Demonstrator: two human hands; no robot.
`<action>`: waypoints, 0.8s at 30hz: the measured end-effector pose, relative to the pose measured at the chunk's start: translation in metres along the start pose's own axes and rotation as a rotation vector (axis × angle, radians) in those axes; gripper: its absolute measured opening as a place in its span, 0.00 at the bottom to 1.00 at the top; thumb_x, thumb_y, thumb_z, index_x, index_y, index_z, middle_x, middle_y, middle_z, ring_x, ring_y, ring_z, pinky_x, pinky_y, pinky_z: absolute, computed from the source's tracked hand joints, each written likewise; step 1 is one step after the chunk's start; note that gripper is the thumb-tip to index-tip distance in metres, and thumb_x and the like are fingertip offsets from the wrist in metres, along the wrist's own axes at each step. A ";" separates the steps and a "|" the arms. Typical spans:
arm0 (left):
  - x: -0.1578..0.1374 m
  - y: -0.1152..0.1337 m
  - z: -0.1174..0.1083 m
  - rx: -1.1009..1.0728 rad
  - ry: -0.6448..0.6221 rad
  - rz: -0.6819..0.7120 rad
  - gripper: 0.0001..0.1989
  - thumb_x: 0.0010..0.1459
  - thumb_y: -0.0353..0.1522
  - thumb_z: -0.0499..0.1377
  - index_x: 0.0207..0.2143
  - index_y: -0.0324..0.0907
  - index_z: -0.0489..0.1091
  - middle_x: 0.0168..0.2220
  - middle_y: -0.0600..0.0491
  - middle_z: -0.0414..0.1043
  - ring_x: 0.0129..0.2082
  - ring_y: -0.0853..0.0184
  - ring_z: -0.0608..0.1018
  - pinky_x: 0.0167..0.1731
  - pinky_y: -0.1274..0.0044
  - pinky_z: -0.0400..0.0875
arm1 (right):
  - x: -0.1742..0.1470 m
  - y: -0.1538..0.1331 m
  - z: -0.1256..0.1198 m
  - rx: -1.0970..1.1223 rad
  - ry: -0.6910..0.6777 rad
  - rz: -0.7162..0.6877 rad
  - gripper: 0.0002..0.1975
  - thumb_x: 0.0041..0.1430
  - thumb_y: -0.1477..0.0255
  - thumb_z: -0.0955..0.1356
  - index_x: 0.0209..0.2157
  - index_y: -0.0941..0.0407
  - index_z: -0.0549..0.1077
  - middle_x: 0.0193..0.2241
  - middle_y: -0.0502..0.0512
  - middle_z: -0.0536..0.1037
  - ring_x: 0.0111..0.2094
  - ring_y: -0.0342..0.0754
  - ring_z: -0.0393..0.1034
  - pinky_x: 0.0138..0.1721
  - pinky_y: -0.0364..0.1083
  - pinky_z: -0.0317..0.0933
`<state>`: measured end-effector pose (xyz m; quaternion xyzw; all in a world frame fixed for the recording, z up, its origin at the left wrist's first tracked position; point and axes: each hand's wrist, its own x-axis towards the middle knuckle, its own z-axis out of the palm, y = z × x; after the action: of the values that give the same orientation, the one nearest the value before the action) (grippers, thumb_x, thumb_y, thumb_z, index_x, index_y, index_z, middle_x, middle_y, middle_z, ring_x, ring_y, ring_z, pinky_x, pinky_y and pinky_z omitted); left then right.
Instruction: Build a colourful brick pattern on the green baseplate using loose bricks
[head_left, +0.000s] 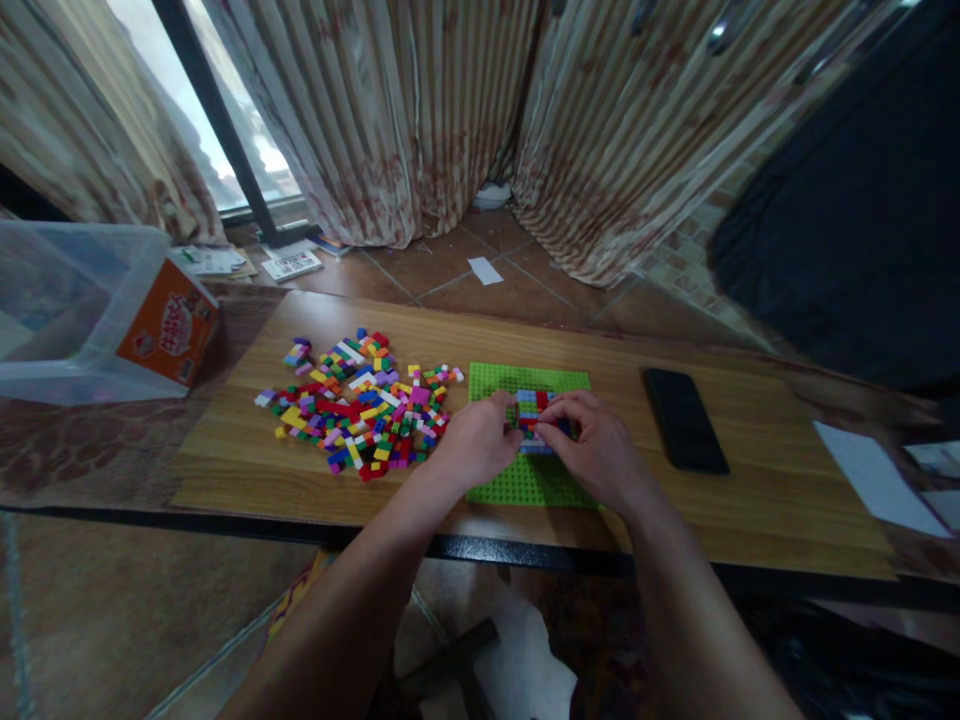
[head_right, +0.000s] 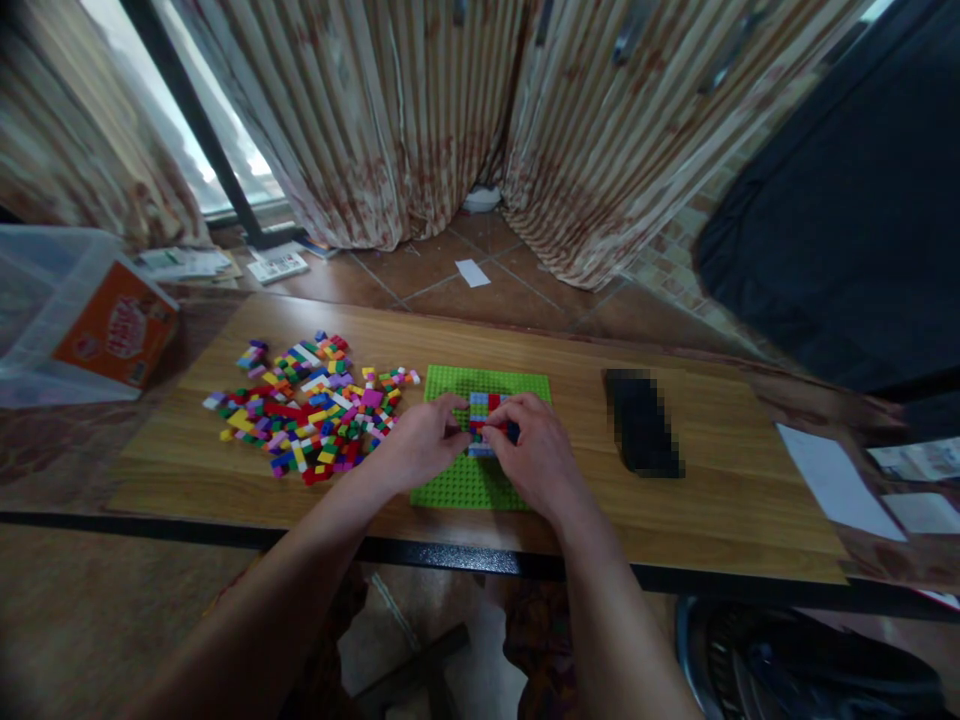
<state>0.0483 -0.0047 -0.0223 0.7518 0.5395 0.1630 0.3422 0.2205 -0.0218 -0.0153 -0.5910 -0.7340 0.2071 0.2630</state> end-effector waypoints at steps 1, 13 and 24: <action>0.000 0.000 0.000 0.003 0.000 0.001 0.20 0.56 0.29 0.58 0.52 0.36 0.67 0.29 0.49 0.75 0.29 0.62 0.77 0.32 0.73 0.69 | 0.000 0.000 0.000 0.001 0.002 0.002 0.03 0.56 0.71 0.68 0.29 0.54 0.75 0.36 0.55 0.74 0.41 0.51 0.69 0.46 0.52 0.61; -0.002 0.000 0.004 0.052 0.033 -0.008 0.19 0.57 0.32 0.57 0.51 0.37 0.67 0.31 0.49 0.76 0.29 0.64 0.77 0.29 0.76 0.68 | 0.000 0.000 0.003 -0.021 0.032 0.005 0.02 0.54 0.71 0.70 0.28 0.54 0.74 0.36 0.54 0.74 0.40 0.51 0.69 0.44 0.52 0.61; -0.003 0.001 0.005 0.043 0.038 -0.004 0.21 0.57 0.31 0.55 0.53 0.36 0.66 0.31 0.48 0.76 0.29 0.62 0.78 0.31 0.74 0.69 | 0.001 0.004 0.008 0.039 0.058 0.049 0.03 0.51 0.73 0.70 0.25 0.53 0.76 0.36 0.54 0.73 0.40 0.51 0.69 0.44 0.52 0.61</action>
<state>0.0504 -0.0090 -0.0248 0.7546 0.5510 0.1650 0.3158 0.2182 -0.0198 -0.0232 -0.6092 -0.7071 0.2106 0.2907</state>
